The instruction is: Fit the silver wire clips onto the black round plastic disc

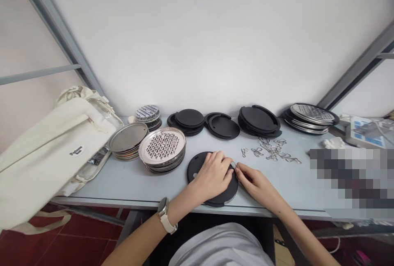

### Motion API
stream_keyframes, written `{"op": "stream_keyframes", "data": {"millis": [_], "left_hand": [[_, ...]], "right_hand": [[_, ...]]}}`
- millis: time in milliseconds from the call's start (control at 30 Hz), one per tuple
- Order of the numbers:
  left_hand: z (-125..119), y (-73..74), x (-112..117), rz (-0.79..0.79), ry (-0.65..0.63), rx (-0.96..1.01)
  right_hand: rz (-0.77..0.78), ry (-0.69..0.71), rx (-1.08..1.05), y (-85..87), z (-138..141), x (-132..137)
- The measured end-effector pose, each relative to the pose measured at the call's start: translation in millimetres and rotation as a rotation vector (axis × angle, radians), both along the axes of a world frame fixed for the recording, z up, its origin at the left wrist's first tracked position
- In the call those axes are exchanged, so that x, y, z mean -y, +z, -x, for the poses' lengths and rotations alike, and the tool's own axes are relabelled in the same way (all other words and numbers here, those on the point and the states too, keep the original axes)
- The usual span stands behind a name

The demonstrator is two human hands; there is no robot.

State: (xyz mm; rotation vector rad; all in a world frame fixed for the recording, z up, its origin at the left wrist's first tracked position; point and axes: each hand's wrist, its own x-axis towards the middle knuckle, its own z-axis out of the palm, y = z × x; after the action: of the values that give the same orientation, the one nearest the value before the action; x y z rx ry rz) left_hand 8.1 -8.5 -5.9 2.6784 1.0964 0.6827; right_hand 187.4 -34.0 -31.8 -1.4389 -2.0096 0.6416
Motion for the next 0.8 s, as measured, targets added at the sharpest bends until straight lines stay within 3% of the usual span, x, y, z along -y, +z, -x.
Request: {"op": "stream_keyframes", "data": {"millis": [800], "left_hand": [[0.1,8.0,2.2,-0.027,-0.006,-0.072]], "right_hand": [[0.020,-0.003,-0.001,-0.9,-0.9,-0.2]]}}
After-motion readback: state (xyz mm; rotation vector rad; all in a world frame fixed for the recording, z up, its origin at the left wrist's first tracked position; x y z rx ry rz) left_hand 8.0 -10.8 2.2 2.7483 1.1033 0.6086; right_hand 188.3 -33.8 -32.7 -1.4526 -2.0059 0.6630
